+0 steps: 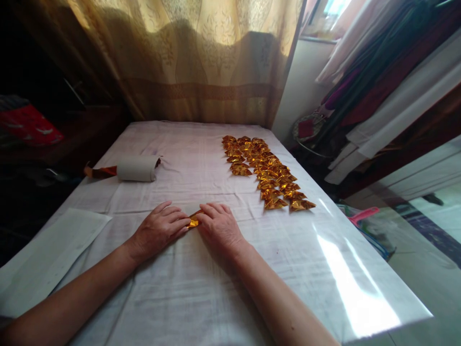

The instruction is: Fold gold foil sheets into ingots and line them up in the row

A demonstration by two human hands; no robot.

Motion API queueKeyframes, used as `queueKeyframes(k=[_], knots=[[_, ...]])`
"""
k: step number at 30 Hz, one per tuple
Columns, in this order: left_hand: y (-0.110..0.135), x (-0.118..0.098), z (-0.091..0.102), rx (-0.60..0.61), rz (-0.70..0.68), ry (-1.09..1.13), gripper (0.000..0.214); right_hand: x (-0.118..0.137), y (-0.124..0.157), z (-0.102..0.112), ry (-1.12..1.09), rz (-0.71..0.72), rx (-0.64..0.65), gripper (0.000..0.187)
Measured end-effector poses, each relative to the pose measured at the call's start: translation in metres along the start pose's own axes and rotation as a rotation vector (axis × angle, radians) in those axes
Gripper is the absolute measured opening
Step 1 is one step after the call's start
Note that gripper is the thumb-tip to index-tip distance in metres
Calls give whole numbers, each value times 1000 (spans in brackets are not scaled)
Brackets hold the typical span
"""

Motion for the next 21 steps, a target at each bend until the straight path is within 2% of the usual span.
queueKeyframes(k=[4, 9, 17, 21], knots=[[3, -7, -3, -60, 92, 47, 19, 14, -4, -9, -59, 16, -40, 17], [9, -6, -7, -39, 172, 139, 21, 15, -4, -14, -115, -28, -51, 18], [7, 5, -9, -64, 307, 285, 16, 21, -7, -9, -238, -168, -71, 16], [3, 3, -10, -84, 344, 298, 16, 21, -11, -10, -266, -230, -27, 14]])
Point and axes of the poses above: each hand's wrist, its own y-axis away from the middle knuckle, its own z-axis out of the back of the hand, x = y × z, the point moved 2 cm from there along -y, towards the middle knuckle, and after that the axes turned 9 degrees about y, right-handed, at the moved point
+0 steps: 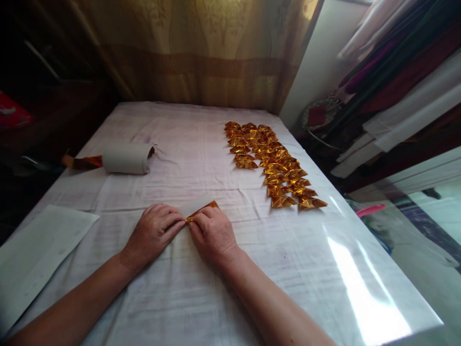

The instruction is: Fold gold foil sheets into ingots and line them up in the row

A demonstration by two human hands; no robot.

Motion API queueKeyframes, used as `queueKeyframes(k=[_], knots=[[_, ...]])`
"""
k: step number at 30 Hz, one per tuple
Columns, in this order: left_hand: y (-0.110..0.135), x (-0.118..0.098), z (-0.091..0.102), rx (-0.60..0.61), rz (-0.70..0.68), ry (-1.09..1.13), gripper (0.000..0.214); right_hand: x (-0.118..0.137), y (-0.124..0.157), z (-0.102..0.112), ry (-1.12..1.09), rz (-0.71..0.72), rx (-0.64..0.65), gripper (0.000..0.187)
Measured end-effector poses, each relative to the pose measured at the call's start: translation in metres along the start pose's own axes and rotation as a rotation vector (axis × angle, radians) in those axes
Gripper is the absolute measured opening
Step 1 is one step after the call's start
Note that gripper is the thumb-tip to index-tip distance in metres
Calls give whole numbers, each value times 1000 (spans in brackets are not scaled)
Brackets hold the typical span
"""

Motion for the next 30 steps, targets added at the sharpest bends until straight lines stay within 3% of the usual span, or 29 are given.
queueKeyframes(k=[13, 30], knots=[[-4, -4, -5, -12, 140, -12, 17, -4, -4, -7, 9, -104, 11, 12], [-4, -5, -7, 0, 181, -16, 11, -3, -7, -12, 108, -148, -2, 16]])
Point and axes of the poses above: each hand's wrist, its own y-axis away from the middle knuckle, its own z-axis out of the back of the hand, x = y × z, the point moved 2 cm from there along -y, towards the middle knuckle, and after that the axes turned 9 degrees about y, right-handed, at the moved point
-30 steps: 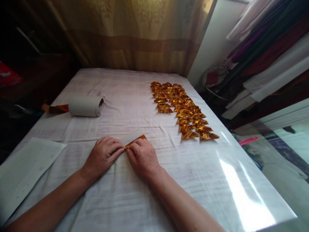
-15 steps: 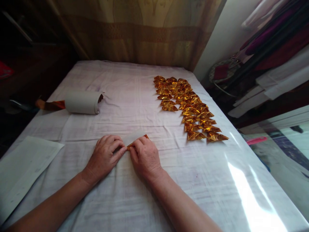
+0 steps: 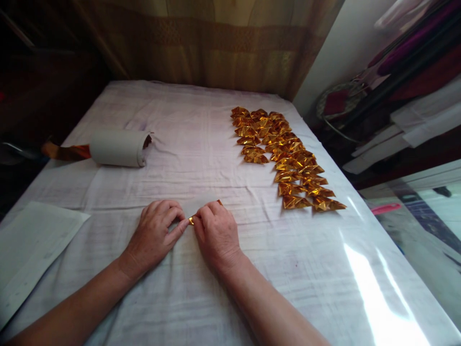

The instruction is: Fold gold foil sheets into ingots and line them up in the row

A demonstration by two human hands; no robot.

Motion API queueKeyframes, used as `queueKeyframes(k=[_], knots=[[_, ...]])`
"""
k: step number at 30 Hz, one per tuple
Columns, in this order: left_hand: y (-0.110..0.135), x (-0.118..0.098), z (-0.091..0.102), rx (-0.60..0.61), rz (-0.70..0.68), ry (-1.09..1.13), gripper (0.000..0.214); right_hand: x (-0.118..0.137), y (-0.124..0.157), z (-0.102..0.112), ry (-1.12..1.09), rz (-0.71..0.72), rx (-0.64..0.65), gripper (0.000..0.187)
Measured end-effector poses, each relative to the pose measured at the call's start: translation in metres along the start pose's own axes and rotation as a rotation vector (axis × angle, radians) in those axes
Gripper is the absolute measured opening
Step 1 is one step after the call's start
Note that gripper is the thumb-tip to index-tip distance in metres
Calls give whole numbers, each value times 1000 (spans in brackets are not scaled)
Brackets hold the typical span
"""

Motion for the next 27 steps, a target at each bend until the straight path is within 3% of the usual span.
queueKeyframes(k=[3, 9, 27], knots=[[0, 1, 0, -4, -6, 6, 12, -1, 0, 0, -10, -16, -2, 17], [0, 1, 0, 11, -3, 3, 11, -6, 3, 5, -261, 58, -21, 12], [-2, -2, 0, 38, 30, -25, 12, -4, 2, 1, -210, 28, -41, 12]])
Point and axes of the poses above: each hand's wrist, its own y-axis away from the middle knuckle, its own z-axis out of the back of the hand, x = y × z, the point moved 2 cm from there along -y, towards the middle knuckle, and after that the axes turned 9 degrees about y, right-handed, at the moved point
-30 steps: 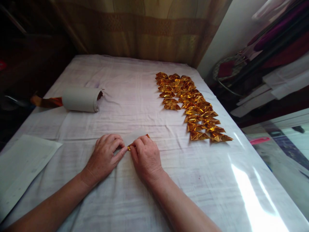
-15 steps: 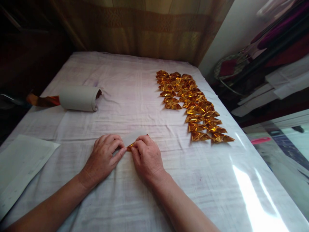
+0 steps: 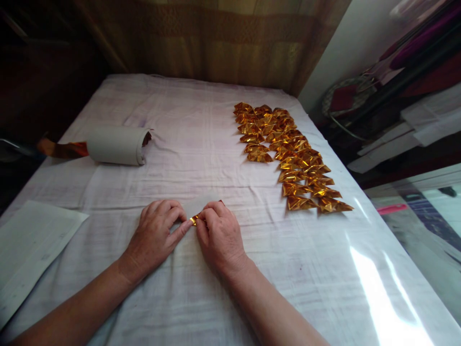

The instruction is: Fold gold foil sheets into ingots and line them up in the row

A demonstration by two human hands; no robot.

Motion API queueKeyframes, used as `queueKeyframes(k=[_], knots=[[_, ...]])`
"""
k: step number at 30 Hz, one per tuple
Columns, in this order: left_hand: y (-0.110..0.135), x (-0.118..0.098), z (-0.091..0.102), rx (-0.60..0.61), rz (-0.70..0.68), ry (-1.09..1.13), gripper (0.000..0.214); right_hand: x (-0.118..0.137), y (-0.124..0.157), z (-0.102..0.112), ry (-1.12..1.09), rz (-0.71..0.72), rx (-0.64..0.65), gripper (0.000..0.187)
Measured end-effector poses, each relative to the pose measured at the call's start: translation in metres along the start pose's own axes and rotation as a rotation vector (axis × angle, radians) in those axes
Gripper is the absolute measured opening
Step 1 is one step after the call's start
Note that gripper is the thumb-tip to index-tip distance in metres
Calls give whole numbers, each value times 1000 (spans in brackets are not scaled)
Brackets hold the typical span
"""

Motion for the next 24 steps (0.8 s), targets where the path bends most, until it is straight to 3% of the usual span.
queueKeyframes(k=[9, 21, 24], knots=[[-3, -2, 1, 15, 39, -17, 11, 2, 1, 2, 14, -18, 14, 3], [-4, 2, 1, 35, 63, 56, 1, -8, 1, 6, -186, 55, 71, 13], [-4, 5, 1, 35, 61, 91, 10, -11, 1, 6, -197, 75, 61, 14]])
Point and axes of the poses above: each hand's wrist, its own y-axis away from the middle knuckle, its own z-axis out of the back of the hand, x = y × z, the point moved 2 cm from there along -y, towards the middle knuckle, and after that the axes turned 9 degrees about y, right-handed, at the moved point
